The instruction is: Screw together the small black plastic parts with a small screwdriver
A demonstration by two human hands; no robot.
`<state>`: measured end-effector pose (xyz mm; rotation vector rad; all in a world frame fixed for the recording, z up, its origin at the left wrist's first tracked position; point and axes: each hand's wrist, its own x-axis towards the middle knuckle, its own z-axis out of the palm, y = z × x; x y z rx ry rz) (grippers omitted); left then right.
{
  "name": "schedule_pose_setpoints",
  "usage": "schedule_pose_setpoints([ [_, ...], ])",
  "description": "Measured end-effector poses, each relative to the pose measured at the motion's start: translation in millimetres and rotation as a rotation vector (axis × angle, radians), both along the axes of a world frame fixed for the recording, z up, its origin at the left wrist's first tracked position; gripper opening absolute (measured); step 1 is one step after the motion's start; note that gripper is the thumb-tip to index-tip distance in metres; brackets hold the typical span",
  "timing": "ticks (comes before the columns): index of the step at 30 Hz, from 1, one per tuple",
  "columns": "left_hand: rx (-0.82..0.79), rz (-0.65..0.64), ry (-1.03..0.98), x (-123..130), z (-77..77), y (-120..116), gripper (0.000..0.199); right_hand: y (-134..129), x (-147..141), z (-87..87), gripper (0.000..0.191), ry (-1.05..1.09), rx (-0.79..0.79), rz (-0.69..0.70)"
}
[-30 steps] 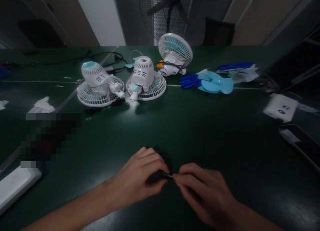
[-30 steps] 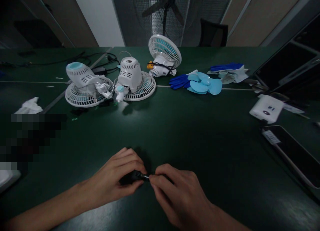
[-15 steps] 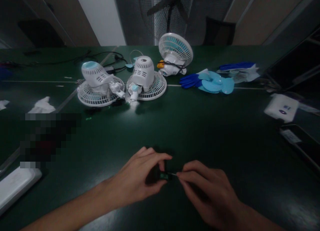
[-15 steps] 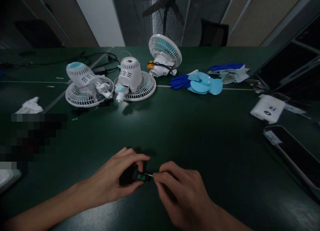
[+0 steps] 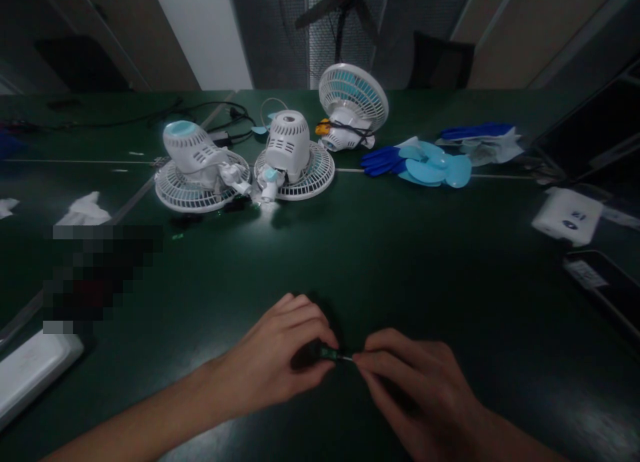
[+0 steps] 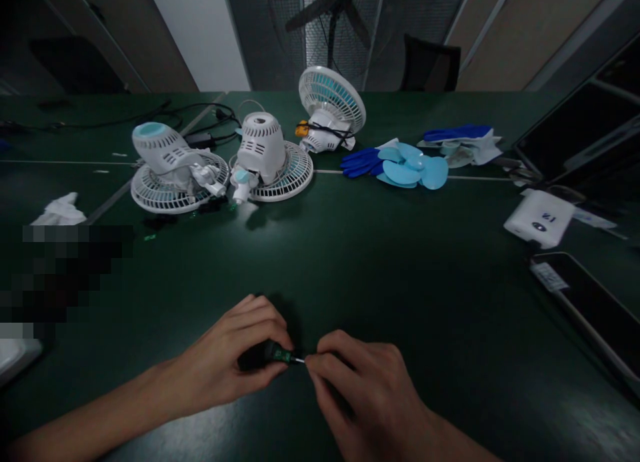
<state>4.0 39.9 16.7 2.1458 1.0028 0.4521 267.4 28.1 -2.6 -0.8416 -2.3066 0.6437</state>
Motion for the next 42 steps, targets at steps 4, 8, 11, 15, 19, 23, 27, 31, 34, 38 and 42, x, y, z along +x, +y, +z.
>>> schedule_pose_setpoints([
  [4, 0.010, -0.005, 0.007, 2, 0.4, 1, 0.017, 0, -1, -3.8, 0.022, -0.026, 0.040, 0.048],
  [8, 0.029, -0.007, 0.021, 2, -0.4, 1, 0.019, 1, -1, -1.7, 0.021, -0.002, 0.071, 0.027],
  [11, 0.028, -0.033, 0.031, -3, 1.5, 0, 0.020, 3, 0, 1.5, 0.020, 0.034, 0.082, -0.014],
  [15, -0.039, -0.151, 0.018, -15, 6.4, 4, 0.017, 5, 1, 3.4, 0.018, 0.068, 0.078, -0.030],
  [19, -0.055, -0.151, 0.040, -43, 3.0, 23, 0.021, 6, 2, 4.2, 0.017, 0.061, 0.067, -0.025],
  [23, 0.106, 0.132, 0.121, -88, -8.4, 54, 0.026, 6, 2, 4.4, 0.017, 0.058, 0.059, -0.028],
  [27, 0.213, 0.505, 0.181, -126, -14.3, 77, 0.034, 6, 3, 2.7, 0.018, 0.068, 0.028, -0.004],
  [31, 0.218, 0.626, 0.238, -143, -12.2, 84, 0.043, 6, 3, 1.0, 0.020, 0.059, 0.005, 0.006],
  [34, 0.159, 0.578, 0.259, -152, -6.5, 84, 0.050, 7, 3, 1.4, 0.020, 0.057, 0.013, 0.007],
  [38, 0.045, 0.495, 0.240, -170, 3.7, 85, 0.058, 7, 3, 2.2, 0.019, 0.062, 0.011, 0.009],
  [42, -0.014, 0.454, 0.235, -185, 7.7, 87, 0.049, 5, 4, 0.8, 0.020, 0.049, 0.010, -0.001],
])
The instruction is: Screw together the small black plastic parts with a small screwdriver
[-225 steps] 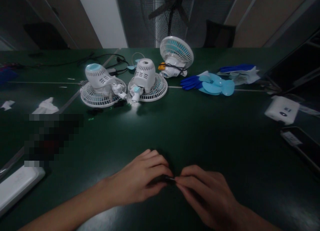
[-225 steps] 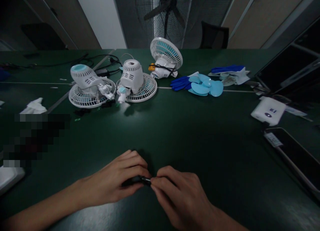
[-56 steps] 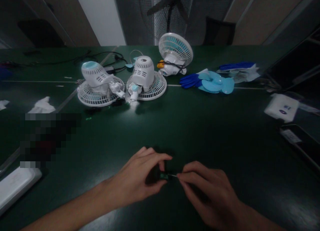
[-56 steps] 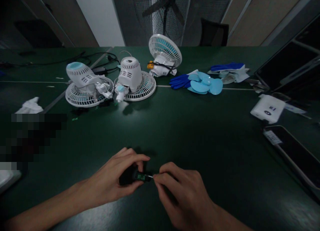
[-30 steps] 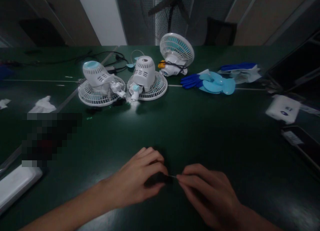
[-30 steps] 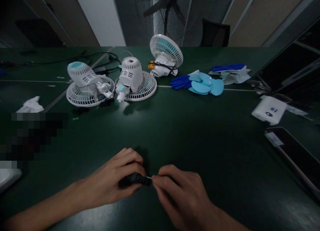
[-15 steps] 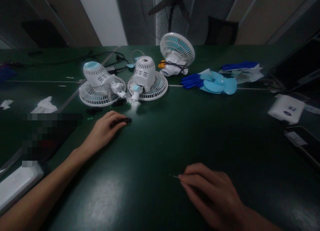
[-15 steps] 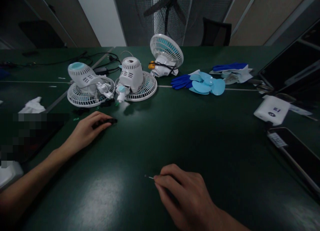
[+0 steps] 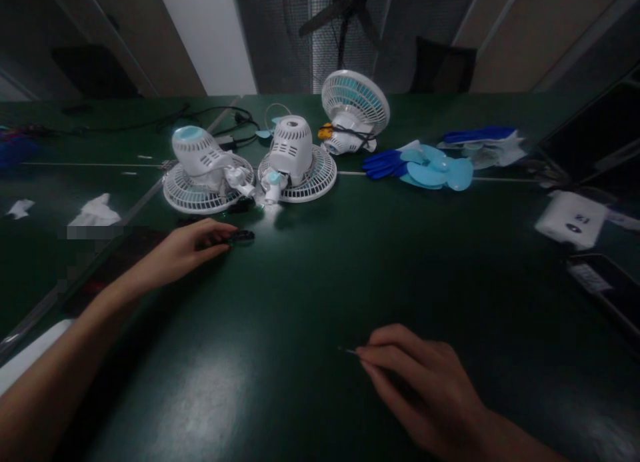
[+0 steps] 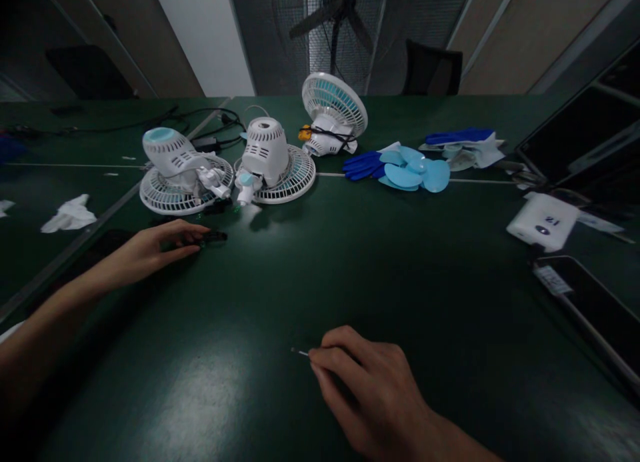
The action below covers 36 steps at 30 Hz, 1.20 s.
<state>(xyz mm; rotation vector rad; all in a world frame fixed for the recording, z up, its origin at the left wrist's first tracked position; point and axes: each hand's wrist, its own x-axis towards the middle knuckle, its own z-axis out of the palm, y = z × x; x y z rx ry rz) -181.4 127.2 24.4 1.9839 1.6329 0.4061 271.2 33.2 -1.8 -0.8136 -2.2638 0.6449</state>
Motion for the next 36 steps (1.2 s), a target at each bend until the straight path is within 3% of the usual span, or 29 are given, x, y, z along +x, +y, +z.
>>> schedule_pose_setpoints([
  [7, 0.020, 0.002, 0.044, -10, -4.4, 4, 0.040, -1, 0, -3.1, 0.019, -0.001, -0.009, 0.009],
  [12, -0.020, -0.019, 0.079, -13, 2.4, 2, 0.040, -1, 0, -3.8, 0.020, -0.016, -0.010, 0.000],
  [17, 0.089, 0.029, 0.046, 1, 9.4, -3, 0.038, -1, 0, -3.1, 0.019, -0.019, -0.015, 0.002],
  [22, 0.216, 0.127, 0.032, 22, 6.9, -3, 0.041, 0, 0, -3.6, 0.019, -0.016, -0.012, 0.000],
  [36, 0.238, 0.126, 0.094, 32, -1.0, -4, 0.048, 1, -1, 0.3, 0.017, -0.013, 0.012, -0.005],
])
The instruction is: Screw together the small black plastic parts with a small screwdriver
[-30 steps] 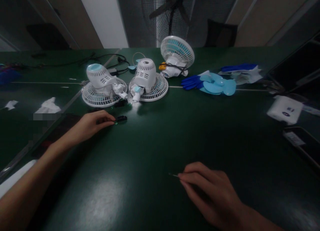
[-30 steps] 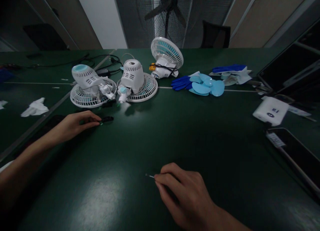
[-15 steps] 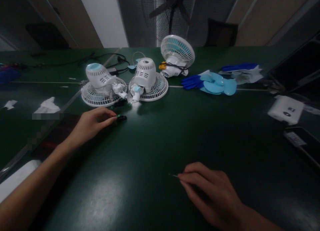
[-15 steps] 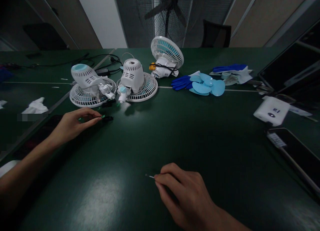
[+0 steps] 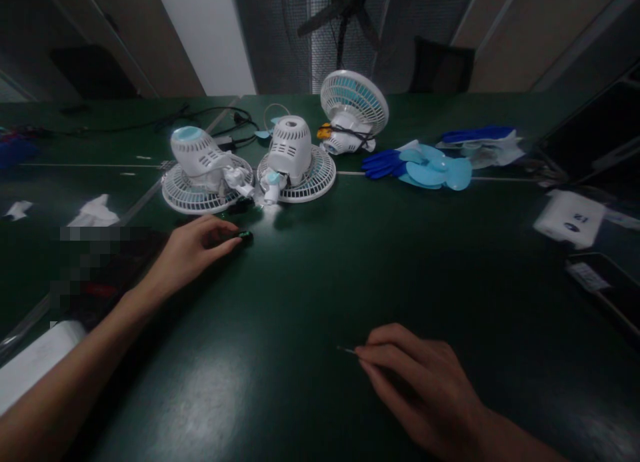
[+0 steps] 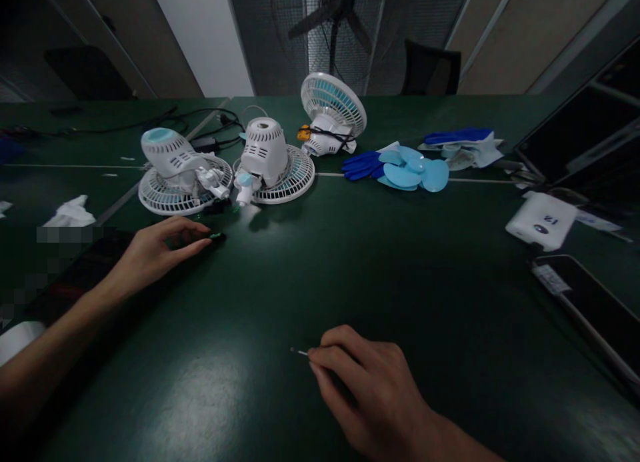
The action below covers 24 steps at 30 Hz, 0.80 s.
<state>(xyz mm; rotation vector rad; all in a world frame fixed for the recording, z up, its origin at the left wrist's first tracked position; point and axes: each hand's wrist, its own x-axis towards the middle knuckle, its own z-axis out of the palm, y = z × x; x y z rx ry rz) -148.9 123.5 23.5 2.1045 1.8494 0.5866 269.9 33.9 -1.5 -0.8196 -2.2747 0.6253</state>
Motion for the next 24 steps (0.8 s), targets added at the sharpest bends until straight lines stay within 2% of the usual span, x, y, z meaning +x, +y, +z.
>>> schedule_pose_setpoints([
  [5, -0.076, -0.106, -0.011, 18, -5.5, -4, 0.042, -1, 1, -4.2, 0.019, -0.002, -0.024, 0.005],
  [9, -0.165, -0.300, -0.067, 64, -4.4, -24, 0.029, -1, 1, -4.5, 0.019, -0.018, -0.038, 0.000],
  [12, -0.157, -0.468, -0.077, 103, -4.5, -46, 0.019, 0, -1, -2.5, 0.020, -0.029, -0.035, -0.011],
  [15, -0.166, -0.558, -0.072, 128, -5.2, -63, 0.016, -1, -3, -2.0, 0.020, -0.045, -0.039, -0.021],
  [18, -0.178, -0.602, -0.085, 139, -5.3, -71, 0.014, -1, -2, -3.9, 0.020, -0.054, -0.047, -0.024],
  [24, -0.180, -0.616, -0.115, 142, -6.2, -75, 0.013, -2, -2, -7.9, 0.020, -0.069, -0.049, -0.023],
])
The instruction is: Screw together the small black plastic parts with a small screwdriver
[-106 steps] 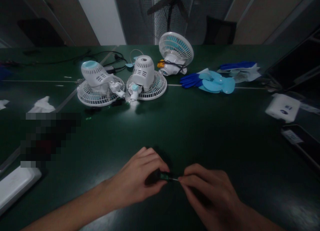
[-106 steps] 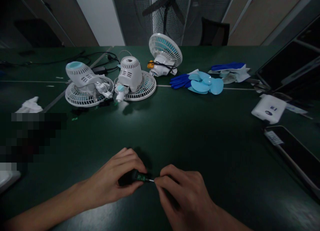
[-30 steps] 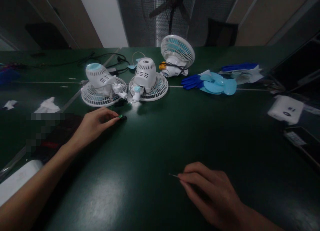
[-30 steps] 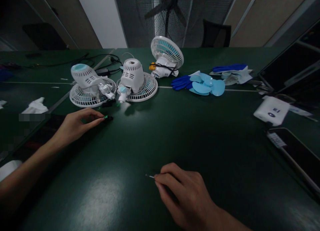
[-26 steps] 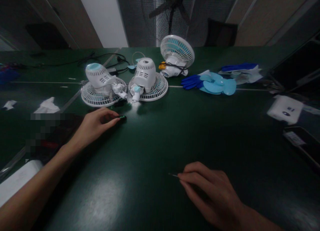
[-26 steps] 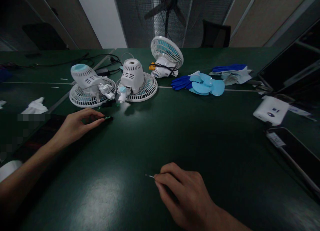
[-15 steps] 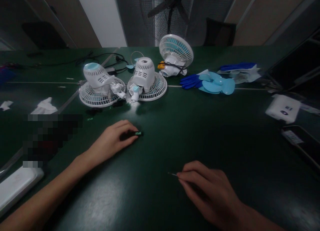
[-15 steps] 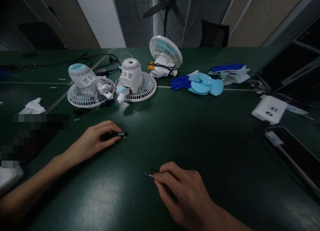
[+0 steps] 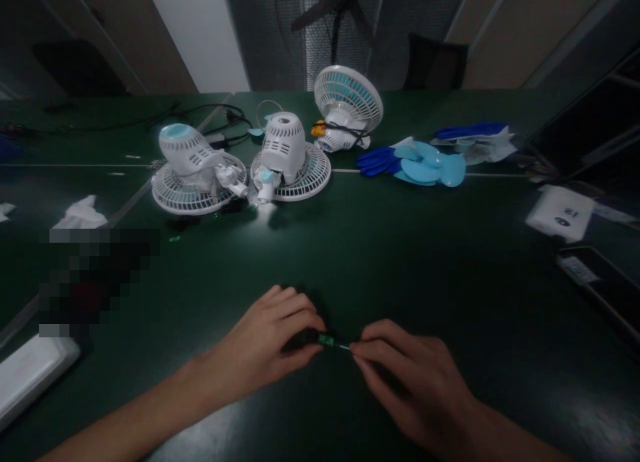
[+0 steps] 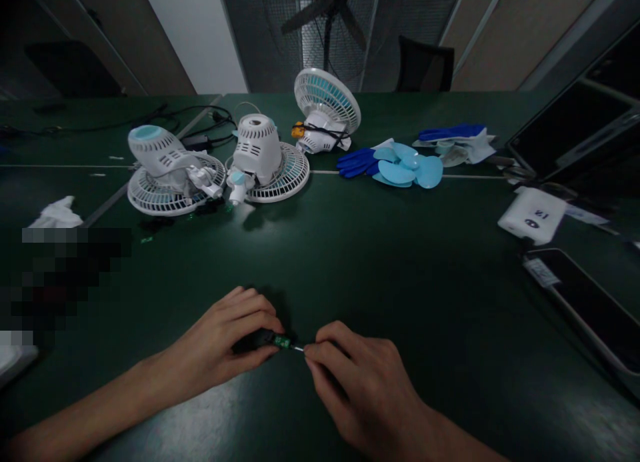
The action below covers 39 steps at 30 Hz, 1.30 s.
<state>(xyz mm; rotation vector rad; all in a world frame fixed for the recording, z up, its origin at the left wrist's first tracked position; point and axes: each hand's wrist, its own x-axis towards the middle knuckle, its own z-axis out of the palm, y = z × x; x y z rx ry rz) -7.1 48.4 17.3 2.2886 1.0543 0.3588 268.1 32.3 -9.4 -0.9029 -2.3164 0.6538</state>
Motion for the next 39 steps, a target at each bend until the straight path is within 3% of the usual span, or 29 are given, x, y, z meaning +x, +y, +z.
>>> schedule_pose_setpoints([
  [14, -0.045, -0.058, -0.031, 12, -2.9, -9, 0.015, -5, -1, 3.0, 0.021, -0.022, 0.056, 0.094],
  [32, -0.106, 0.070, -0.139, 14, -5.1, -10, 0.020, 0, 1, 1.0, 0.019, 0.045, 0.062, -0.081],
  [36, -0.067, 0.047, -0.135, 13, -3.0, -10, 0.018, 0, 0, 2.7, 0.020, 0.055, 0.060, -0.091],
  [39, 0.020, -0.043, -0.106, 11, -2.6, -9, 0.016, 1, -1, 4.8, 0.019, 0.069, 0.063, -0.119],
])
